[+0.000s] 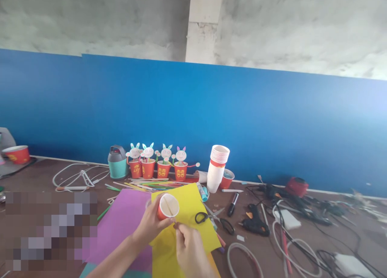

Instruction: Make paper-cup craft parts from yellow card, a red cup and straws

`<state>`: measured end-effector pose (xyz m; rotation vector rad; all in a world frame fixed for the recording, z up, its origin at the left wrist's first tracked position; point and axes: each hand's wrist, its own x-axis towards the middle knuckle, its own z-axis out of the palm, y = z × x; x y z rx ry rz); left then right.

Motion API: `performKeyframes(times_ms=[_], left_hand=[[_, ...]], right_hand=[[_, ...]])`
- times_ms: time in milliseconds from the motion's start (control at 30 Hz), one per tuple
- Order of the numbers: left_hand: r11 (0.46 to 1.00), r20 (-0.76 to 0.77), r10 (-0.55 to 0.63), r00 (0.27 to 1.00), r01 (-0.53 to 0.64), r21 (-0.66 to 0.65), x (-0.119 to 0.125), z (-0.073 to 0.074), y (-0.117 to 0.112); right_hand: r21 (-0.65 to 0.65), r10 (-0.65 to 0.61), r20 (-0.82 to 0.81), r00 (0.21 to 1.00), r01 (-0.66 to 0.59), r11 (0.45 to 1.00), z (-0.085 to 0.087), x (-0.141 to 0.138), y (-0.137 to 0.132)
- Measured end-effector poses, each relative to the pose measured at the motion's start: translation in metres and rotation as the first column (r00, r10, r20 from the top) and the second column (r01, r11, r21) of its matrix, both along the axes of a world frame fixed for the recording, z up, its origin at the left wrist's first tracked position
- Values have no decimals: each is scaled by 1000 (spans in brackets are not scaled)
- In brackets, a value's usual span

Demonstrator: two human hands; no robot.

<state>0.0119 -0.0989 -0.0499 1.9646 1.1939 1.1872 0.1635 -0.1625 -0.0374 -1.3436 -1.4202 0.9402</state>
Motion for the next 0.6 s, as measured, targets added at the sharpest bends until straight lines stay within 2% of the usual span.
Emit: performKeyframes(times_ms=[33, 100, 133, 200, 267, 300, 367, 433, 500, 533, 600], left_hand=[[1000, -13, 4, 1000, -4, -3, 0, 0, 0], [1000, -1, -7, 1000, 7, -14, 1, 0, 0], [1000, 26, -21, 999, 21, -18, 1, -1, 0], [999, 92, -52, 994, 53, -10, 1, -3, 1], [997, 143, -73, 987, 72, 7, 1, -5, 2], [997, 150, -74, 986, 73, 7, 1, -6, 3], [998, 121, -57, 991, 58, 0, 1, -6, 3], [999, 61, -34, 998, 34, 1, 2, -6, 3], [1000, 17, -15, 1000, 15, 15, 2, -5, 2], [1000, 16, -13, 1000, 13, 13, 2, -4, 2], [999, 62, -33, 998, 33, -6, 1, -3, 2]], right_hand=[[28, -13, 10, 1000, 13, 1000, 0, -1, -1], [-106, 37, -111, 993, -49, 993, 0, 2, -1], [-214, 65, -229, 971, -115, 970, -1, 5, 0], [-372, 66, -477, 877, -269, 888, -2, 11, 3], [-404, 45, -602, 797, -354, 843, -4, 15, 5], [-402, 50, -593, 804, -349, 846, -4, 14, 5], [-347, 80, -436, 896, -249, 904, -4, 9, 4], [-178, 53, -186, 981, -87, 980, -3, 3, 1], [-8, -12, -41, 999, 12, 1000, -2, -1, -2], [2, -15, -42, 999, 15, 1000, -2, -1, -3], [-153, 49, -196, 979, -80, 985, 0, 3, -2]])
